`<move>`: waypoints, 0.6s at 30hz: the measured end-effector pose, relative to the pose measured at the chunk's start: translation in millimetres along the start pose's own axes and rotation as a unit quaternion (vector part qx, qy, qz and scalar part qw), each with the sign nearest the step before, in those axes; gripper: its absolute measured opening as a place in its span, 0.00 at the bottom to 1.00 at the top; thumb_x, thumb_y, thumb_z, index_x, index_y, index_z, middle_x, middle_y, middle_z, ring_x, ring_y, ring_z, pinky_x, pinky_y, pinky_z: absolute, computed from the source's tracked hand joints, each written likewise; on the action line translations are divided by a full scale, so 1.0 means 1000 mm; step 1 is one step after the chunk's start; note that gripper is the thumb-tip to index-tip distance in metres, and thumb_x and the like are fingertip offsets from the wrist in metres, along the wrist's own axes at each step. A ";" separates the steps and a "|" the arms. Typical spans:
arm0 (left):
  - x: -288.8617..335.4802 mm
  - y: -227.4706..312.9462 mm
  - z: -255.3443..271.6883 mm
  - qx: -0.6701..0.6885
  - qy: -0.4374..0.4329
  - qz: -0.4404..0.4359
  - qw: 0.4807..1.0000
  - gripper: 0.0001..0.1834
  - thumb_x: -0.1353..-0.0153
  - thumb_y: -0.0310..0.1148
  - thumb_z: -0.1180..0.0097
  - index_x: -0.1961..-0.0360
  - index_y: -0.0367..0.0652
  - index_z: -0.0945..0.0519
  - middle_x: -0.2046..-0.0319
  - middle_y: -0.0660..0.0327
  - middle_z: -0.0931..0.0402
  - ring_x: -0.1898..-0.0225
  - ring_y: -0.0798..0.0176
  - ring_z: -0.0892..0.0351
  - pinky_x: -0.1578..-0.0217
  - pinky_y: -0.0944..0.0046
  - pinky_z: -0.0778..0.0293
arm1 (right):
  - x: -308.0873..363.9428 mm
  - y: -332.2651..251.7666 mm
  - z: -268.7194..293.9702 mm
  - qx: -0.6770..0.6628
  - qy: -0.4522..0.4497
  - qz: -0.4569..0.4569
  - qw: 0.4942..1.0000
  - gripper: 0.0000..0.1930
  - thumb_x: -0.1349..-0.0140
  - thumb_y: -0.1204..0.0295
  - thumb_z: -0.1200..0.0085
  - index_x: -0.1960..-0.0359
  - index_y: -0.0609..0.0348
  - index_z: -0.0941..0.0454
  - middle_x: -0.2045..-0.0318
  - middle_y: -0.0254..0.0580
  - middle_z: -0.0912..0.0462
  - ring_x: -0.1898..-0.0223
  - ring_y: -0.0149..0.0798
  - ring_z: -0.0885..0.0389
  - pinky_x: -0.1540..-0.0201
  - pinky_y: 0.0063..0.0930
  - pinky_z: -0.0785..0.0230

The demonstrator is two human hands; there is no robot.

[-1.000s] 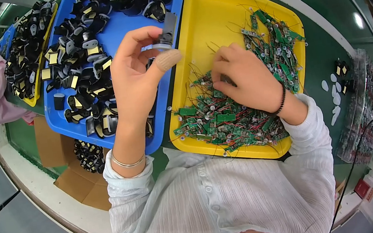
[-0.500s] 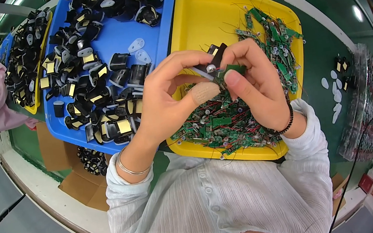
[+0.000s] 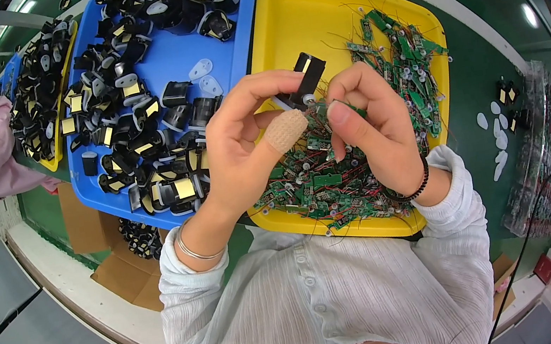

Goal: The person assembles small electronic circuit boards into plastic housings by hand.

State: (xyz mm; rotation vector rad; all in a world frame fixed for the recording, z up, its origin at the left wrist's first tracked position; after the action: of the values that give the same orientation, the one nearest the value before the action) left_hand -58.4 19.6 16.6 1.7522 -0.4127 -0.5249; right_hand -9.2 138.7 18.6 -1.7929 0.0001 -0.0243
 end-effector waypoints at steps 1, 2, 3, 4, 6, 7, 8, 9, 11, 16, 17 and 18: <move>0.000 0.001 -0.001 -0.002 -0.014 -0.014 1.000 0.16 0.49 0.25 0.47 0.58 0.32 0.29 0.56 0.54 0.31 0.55 0.63 0.29 0.55 0.66 0.32 | 0.000 0.000 0.000 -0.001 0.000 0.000 1.000 0.07 0.40 0.71 0.53 0.67 0.61 0.36 0.79 0.30 0.29 0.82 0.18 0.34 0.82 0.12 0.40; 0.000 0.003 -0.002 -0.005 -0.029 -0.028 0.999 0.16 0.49 0.20 0.48 0.57 0.32 0.29 0.55 0.56 0.33 0.55 0.66 0.30 0.57 0.68 0.30 | 0.000 0.001 -0.001 0.006 0.001 -0.004 1.000 0.07 0.40 0.71 0.53 0.67 0.61 0.36 0.79 0.30 0.29 0.83 0.18 0.34 0.82 0.11 0.40; 0.000 0.003 -0.003 -0.005 -0.029 -0.028 0.999 0.16 0.49 0.20 0.48 0.57 0.32 0.29 0.55 0.56 0.33 0.55 0.66 0.30 0.57 0.68 0.30 | 0.001 0.001 -0.001 0.012 0.002 -0.008 1.000 0.07 0.39 0.71 0.54 0.67 0.61 0.36 0.78 0.30 0.29 0.83 0.19 0.35 0.82 0.11 0.40; 0.000 0.004 -0.003 -0.027 -0.025 -0.037 0.999 0.16 0.49 0.20 0.48 0.57 0.33 0.29 0.55 0.56 0.33 0.55 0.66 0.29 0.57 0.69 0.30 | 0.001 0.001 -0.001 0.011 0.002 -0.009 1.000 0.07 0.39 0.71 0.54 0.67 0.61 0.36 0.78 0.30 0.29 0.83 0.19 0.35 0.82 0.11 0.40; 0.001 0.005 -0.004 -0.050 -0.022 -0.045 0.998 0.16 0.50 0.20 0.48 0.57 0.34 0.29 0.55 0.56 0.34 0.55 0.66 0.29 0.57 0.69 0.30 | 0.002 0.005 -0.002 -0.020 -0.005 -0.038 0.999 0.07 0.39 0.70 0.54 0.67 0.61 0.36 0.80 0.30 0.31 0.83 0.19 0.36 0.82 0.12 0.40; 0.001 0.005 -0.004 -0.052 -0.019 -0.048 0.997 0.16 0.50 0.20 0.48 0.57 0.34 0.29 0.55 0.56 0.33 0.55 0.66 0.29 0.58 0.69 0.30 | 0.002 0.005 -0.001 -0.021 -0.005 -0.038 0.999 0.07 0.39 0.70 0.54 0.67 0.61 0.36 0.80 0.30 0.31 0.83 0.19 0.36 0.82 0.12 0.40; 0.001 0.005 -0.004 -0.054 -0.017 -0.052 0.997 0.16 0.51 0.20 0.48 0.57 0.35 0.29 0.55 0.56 0.33 0.55 0.66 0.29 0.58 0.70 0.30 | 0.001 0.008 -0.003 -0.070 -0.016 -0.056 0.996 0.07 0.39 0.69 0.54 0.68 0.60 0.36 0.80 0.29 0.32 0.83 0.19 0.36 0.82 0.12 0.40; 0.001 0.005 -0.003 -0.054 -0.017 -0.052 0.997 0.16 0.51 0.20 0.48 0.57 0.35 0.29 0.55 0.56 0.33 0.55 0.66 0.29 0.58 0.70 0.30 | 0.001 0.011 -0.005 -0.119 -0.026 -0.073 0.990 0.08 0.39 0.69 0.55 0.68 0.60 0.36 0.81 0.29 0.33 0.83 0.20 0.37 0.82 0.13 0.40; 0.001 0.006 -0.004 -0.059 -0.015 -0.054 0.997 0.16 0.51 0.21 0.47 0.58 0.35 0.29 0.55 0.56 0.33 0.55 0.66 0.29 0.58 0.70 0.30 | 0.001 0.013 -0.004 -0.145 -0.036 -0.088 0.985 0.07 0.39 0.69 0.55 0.68 0.59 0.36 0.81 0.29 0.33 0.83 0.20 0.37 0.82 0.13 0.40; 0.000 0.003 -0.004 -0.055 -0.016 -0.051 0.997 0.16 0.51 0.21 0.47 0.59 0.35 0.29 0.55 0.55 0.33 0.55 0.66 0.29 0.59 0.69 0.29 | 0.003 0.016 -0.006 -0.167 -0.048 -0.106 0.979 0.07 0.39 0.69 0.55 0.68 0.59 0.37 0.80 0.30 0.32 0.82 0.20 0.36 0.83 0.13 0.40; 0.000 0.002 -0.005 -0.047 -0.014 -0.047 0.998 0.15 0.51 0.21 0.46 0.59 0.35 0.29 0.55 0.55 0.33 0.55 0.65 0.29 0.59 0.69 0.29 | 0.003 0.015 -0.006 -0.150 -0.036 -0.100 0.983 0.07 0.39 0.69 0.55 0.68 0.59 0.36 0.79 0.30 0.32 0.83 0.19 0.36 0.83 0.13 0.41; 0.000 0.002 -0.005 -0.047 -0.014 -0.047 0.998 0.15 0.51 0.21 0.46 0.59 0.35 0.29 0.55 0.55 0.33 0.55 0.65 0.29 0.59 0.69 0.29 | 0.003 0.014 -0.005 -0.132 -0.025 -0.094 0.986 0.07 0.39 0.70 0.55 0.68 0.59 0.36 0.78 0.30 0.31 0.83 0.19 0.36 0.83 0.12 0.41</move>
State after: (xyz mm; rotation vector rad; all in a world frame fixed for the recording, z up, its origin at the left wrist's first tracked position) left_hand -55.4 23.2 19.1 1.6810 -0.3214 -0.6277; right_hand -5.7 130.7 6.5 -2.0537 -0.2100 -0.1194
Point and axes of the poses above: each hand's wrist, its own x-axis away from the middle knuckle, its own z-axis out of the back of the hand, y = z × x, the point moved 7 cm from there along -x, towards the middle knuckle
